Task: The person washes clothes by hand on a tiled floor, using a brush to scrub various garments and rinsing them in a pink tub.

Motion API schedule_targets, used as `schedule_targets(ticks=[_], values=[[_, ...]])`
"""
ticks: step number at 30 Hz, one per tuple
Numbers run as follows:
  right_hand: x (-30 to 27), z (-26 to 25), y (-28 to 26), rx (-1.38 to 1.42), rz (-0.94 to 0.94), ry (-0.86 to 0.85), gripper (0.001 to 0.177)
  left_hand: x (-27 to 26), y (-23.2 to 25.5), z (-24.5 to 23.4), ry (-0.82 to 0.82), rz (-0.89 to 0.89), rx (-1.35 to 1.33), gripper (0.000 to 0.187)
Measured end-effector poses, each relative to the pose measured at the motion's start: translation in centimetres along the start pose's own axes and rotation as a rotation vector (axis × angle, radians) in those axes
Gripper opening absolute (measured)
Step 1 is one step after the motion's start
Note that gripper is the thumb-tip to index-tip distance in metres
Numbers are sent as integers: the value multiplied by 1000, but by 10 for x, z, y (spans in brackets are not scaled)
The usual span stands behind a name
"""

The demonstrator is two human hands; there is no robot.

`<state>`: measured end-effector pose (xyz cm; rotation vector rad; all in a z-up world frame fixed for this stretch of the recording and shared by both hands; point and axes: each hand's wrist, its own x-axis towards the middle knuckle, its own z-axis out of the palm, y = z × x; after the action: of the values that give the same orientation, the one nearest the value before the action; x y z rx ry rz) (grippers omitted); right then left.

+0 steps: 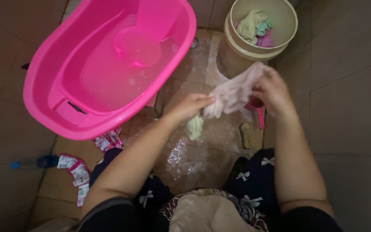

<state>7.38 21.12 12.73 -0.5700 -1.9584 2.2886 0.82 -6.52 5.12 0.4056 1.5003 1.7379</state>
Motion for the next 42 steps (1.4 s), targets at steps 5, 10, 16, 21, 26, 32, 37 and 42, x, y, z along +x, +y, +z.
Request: schedule_targets(ticks=[5,10,16,21,26,32,37,42], values=[[-22,40,12,-696,-55,-460,82,-6,11,5,23,78,-367,31],[-32,65,28,-316,97,-661,81,-7,18,7,65,147,-519,34],[-27,73,41,19,67,-433,54,-6,15,-1,399,153,-410,29],[-26,67,37,401,39,-390,18,-17,23,-15,563,159,126,33],[-33,69,34,538,-16,-461,20,-29,37,-1,604,517,662,59],[-39,73,36,613,-73,-549,17,-24,21,8,577,503,764,49],[-45,58,29,703,-70,-618,18,-9,-2,-3,567,272,881,32],[-47,34,18,664,-144,-606,17,-14,10,-13,247,352,676,23]])
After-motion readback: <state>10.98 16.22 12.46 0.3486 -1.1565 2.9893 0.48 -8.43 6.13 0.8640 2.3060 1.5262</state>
